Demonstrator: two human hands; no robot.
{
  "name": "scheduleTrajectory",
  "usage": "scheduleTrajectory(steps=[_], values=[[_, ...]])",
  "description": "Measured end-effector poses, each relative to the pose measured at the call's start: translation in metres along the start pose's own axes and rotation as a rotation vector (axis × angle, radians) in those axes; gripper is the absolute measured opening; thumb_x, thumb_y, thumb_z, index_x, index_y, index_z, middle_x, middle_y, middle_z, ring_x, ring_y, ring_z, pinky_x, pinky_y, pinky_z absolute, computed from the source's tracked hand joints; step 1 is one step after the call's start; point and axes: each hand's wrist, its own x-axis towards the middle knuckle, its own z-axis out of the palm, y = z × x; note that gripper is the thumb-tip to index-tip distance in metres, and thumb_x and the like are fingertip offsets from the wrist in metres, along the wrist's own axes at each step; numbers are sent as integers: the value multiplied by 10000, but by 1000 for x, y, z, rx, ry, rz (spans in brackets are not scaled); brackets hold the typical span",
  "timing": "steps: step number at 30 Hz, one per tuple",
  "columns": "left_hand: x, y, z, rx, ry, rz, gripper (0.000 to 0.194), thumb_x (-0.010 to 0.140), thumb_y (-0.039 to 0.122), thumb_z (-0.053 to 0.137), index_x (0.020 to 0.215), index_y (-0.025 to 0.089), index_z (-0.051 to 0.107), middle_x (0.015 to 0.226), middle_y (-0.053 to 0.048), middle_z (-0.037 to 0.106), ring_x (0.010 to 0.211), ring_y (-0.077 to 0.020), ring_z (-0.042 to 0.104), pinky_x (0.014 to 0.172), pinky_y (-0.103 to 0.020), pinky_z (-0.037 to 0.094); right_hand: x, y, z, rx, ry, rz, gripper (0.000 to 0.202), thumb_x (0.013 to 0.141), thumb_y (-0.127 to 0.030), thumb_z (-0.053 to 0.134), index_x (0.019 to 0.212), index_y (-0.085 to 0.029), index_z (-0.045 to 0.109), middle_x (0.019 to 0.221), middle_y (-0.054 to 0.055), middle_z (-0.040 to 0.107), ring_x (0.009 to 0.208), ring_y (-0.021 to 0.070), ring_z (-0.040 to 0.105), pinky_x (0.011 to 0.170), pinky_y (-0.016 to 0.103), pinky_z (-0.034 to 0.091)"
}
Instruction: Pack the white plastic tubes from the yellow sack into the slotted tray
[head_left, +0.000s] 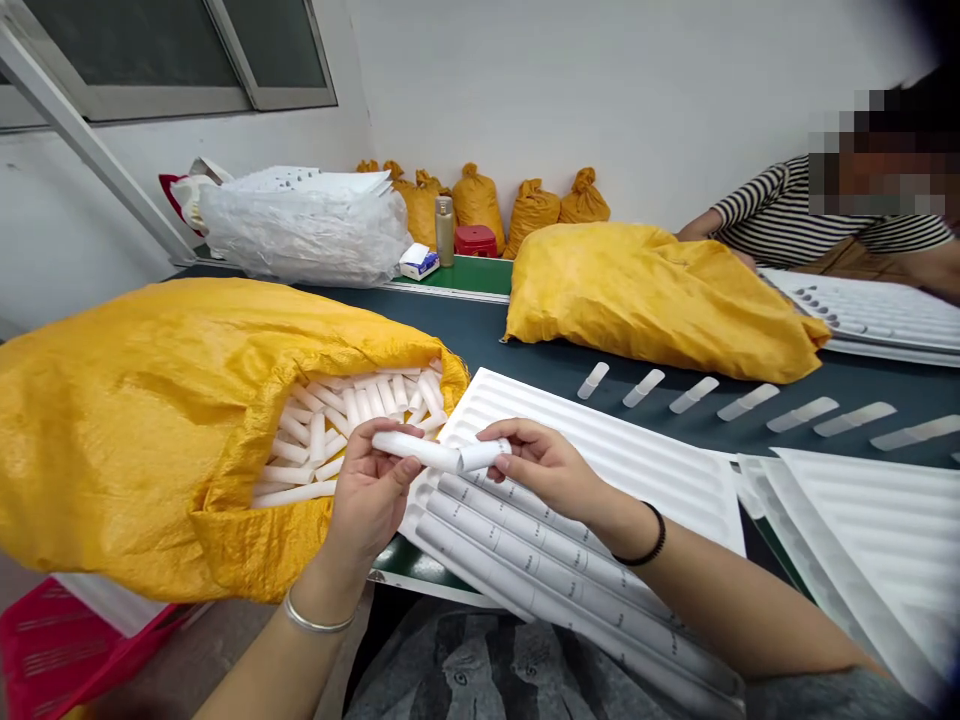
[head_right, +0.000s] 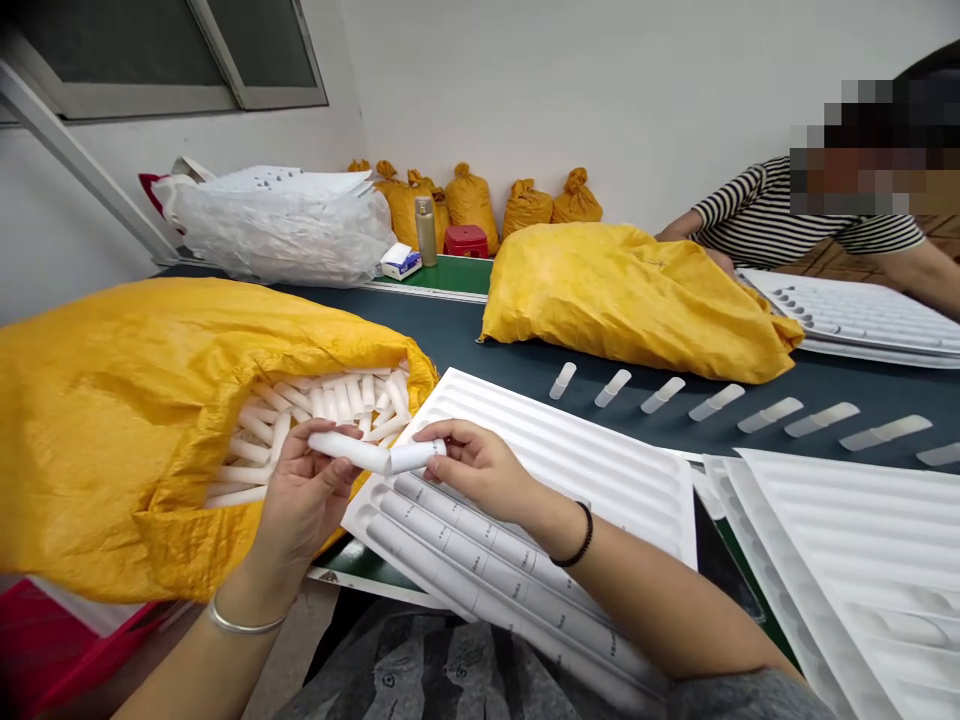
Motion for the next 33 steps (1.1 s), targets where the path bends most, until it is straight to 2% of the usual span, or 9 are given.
scheduleTrajectory(steps=[4, 6, 9, 12, 18, 23, 26, 30, 33], values=[[1, 1, -1, 322, 17, 17, 331, 599, 234, 838, 863, 195, 641, 791, 27, 655, 713, -81, 599, 652, -148, 484, -8, -11, -16, -370, 51, -260, 269, 864, -199, 596, 1129, -234, 627, 1116, 88, 593, 1046, 194, 582, 876, 338, 499], [0, 3, -3, 515, -79, -8, 274, 685, 304, 782, 910, 189, 676, 790, 8, 665, 709, -101, 598, 650, -177, 481, -8, -13, -22, -551, 22, -338, 298, 873, -168, 576, 1157, -248, 619, 1141, 94, 584, 1106, 210, 555, 932, 370, 473], [-1, 7, -1, 709, -289, -42, 326, 791, 360, 678, 1073, 196, 672, 942, -34, 697, 835, -159, 629, 750, -246, 494, -7, -13, -28, -653, 35, -394, 313, 883, -157, 556, 1182, -246, 591, 1100, 92, 606, 1058, 201, 576, 912, 374, 481], [-3, 11, 2, 858, -395, 49, 350, 836, 337, 625, 1155, 194, 638, 1027, -52, 692, 913, -186, 633, 815, -283, 489, -5, -12, -32, -670, 43, -364, 286, 874, -193, 587, 1157, -237, 590, 1039, 79, 639, 945, 186, 611, 826, 343, 506], [-6, 12, 9, 1001, -354, 490, 309, 856, 214, 589, 1163, 194, 623, 1020, -67, 693, 955, -200, 632, 853, -305, 499, -6, -17, -29, -590, 120, -137, 256, 839, -317, 641, 1070, -206, 636, 890, 62, 657, 729, 155, 609, 635, 282, 507], [-8, 8, 10, 1049, -315, 686, 426, 843, 134, 579, 1255, 242, 570, 1074, -70, 679, 977, -211, 630, 878, -330, 514, -5, -22, -22, -275, 140, 108, 323, 806, -399, 662, 1024, -163, 635, 691, 22, 627, 606, 139, 611, 559, 260, 522], [-10, 7, 11, 1072, -333, 762, 502, 829, 98, 587, 1304, 250, 527, 1062, -66, 679, 950, -202, 632, 877, -317, 513, -4, -22, -18, -219, 127, 131, 324, 792, -398, 676, 1009, -160, 632, 712, 28, 634, 616, 135, 613, 563, 253, 520], [-14, 6, 15, 1081, -338, 759, 494, 834, 109, 582, 1308, 227, 513, 1021, -82, 678, 924, -208, 632, 845, -314, 517, -10, -18, -11, -238, 123, 88, 287, 829, -378, 637, 1029, -173, 625, 740, 28, 624, 637, 134, 603, 587, 255, 515], [-17, -2, 15, 1078, -384, 718, 460, 849, 116, 558, 1296, 216, 513, 1009, -89, 674, 930, -209, 629, 844, -317, 515, -11, -10, -9, -441, 58, 37, 279, 863, -377, 594, 1060, -183, 629, 812, 52, 653, 702, 153, 617, 649, 281, 513]])
